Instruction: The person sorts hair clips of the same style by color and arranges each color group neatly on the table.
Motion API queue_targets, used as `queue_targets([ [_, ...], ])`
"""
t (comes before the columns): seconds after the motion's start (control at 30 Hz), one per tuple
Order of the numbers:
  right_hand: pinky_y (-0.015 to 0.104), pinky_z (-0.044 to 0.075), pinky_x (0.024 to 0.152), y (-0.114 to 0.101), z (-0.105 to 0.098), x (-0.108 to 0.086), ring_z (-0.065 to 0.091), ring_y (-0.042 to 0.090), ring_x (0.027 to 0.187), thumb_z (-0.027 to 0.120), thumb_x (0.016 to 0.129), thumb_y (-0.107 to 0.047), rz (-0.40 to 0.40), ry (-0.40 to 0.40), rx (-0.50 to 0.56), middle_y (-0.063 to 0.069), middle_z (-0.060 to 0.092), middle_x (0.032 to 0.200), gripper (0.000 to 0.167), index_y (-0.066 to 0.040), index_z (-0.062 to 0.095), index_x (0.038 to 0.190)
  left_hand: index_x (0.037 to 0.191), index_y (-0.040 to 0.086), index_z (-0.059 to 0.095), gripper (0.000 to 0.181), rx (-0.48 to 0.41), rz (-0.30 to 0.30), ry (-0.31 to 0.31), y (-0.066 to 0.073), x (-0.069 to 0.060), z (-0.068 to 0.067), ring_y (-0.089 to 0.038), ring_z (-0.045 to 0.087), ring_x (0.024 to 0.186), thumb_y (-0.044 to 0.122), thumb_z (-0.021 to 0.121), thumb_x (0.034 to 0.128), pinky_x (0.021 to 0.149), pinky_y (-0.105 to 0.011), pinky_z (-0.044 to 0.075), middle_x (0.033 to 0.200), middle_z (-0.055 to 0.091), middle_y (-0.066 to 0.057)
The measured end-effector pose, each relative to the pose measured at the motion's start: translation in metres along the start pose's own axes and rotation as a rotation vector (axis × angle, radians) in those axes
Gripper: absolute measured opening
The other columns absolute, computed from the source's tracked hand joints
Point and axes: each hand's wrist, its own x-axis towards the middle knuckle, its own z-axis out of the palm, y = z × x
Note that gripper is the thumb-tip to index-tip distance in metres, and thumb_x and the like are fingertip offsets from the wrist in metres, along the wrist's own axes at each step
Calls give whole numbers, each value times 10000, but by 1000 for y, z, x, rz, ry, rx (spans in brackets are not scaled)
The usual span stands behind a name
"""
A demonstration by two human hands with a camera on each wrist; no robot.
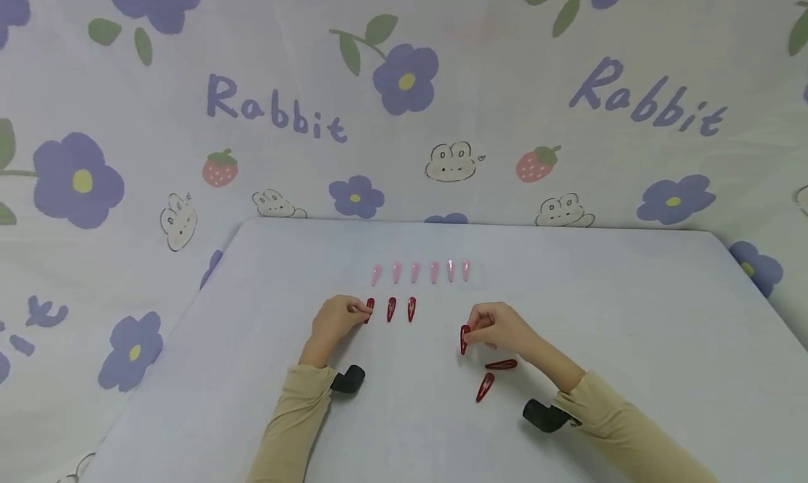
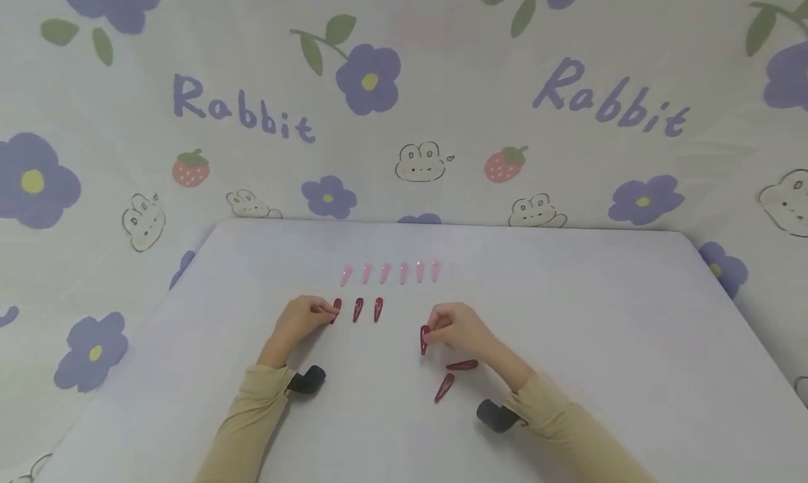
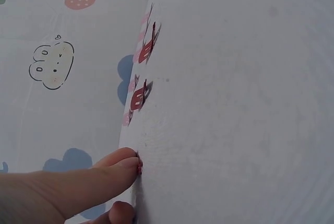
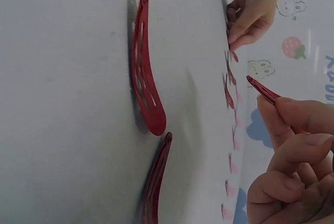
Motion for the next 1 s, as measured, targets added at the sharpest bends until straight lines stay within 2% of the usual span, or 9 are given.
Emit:
queue_targets([
  [0.17,230,322,439,0,4,30,391,103,443,694,754,-49,25,29,-47,43,501,547,141,-19,557,734,814,162,723,49,4,3,3,2,3,-1,-131,508,650,182,690,783,561,-283,395,703,615,40],
  [0.33,253,338,444,-2,8,50,418,108,420,682,752,-26,20,25,-204,26,493,512,139,-43,556,696,805,166,724,42,-20,-6,-18,-2,4,0,-159,521,664,182,694,780,594,-320,409,693,609,30],
  [0.37,255,339,443,-3,9,53,424,108,415,681,748,-21,18,30,-233,27,494,508,142,-47,556,686,788,179,723,31,-27,21,-6,-5,5,1,-150,510,642,194,699,773,573,-309,400,676,600,38],
  [0.43,255,336,441,-5,10,59,428,107,412,680,744,-20,18,40,-270,36,503,510,142,-54,560,674,783,183,721,29,-31,24,-8,-7,5,2,-154,510,641,203,702,774,578,-315,401,675,599,40],
  [0.57,244,328,448,-6,13,70,423,102,427,691,737,-40,69,62,-247,21,490,514,135,-48,565,687,781,174,721,32,-40,23,-1,-6,5,1,-150,508,640,198,701,774,580,-311,398,675,602,41],
  [0.6,241,327,451,-5,13,73,419,101,433,693,736,-44,84,69,-240,13,482,512,133,-46,567,694,796,160,722,39,-40,-1,-14,-4,4,0,-158,516,660,185,696,780,602,-322,405,690,610,33],
  [0.73,234,341,470,1,16,80,417,104,471,694,731,-39,131,90,-226,-5,475,534,120,-23,576,720,812,150,721,49,-32,2,-8,-1,1,-1,-133,499,654,176,690,785,591,-293,393,695,609,42],
  [0.87,233,355,492,6,20,83,430,113,515,700,735,-46,143,110,-253,1,501,573,124,-15,581,733,822,151,723,57,-27,9,-4,-2,1,0,-128,479,640,181,689,787,579,-279,382,692,602,46],
  [1.0,225,348,505,9,21,85,423,110,547,700,740,-51,103,136,-293,-10,491,586,156,-34,548,709,818,146,722,53,-39,15,-5,-2,2,1,-141,477,631,170,690,783,572,-285,381,677,592,38],
])
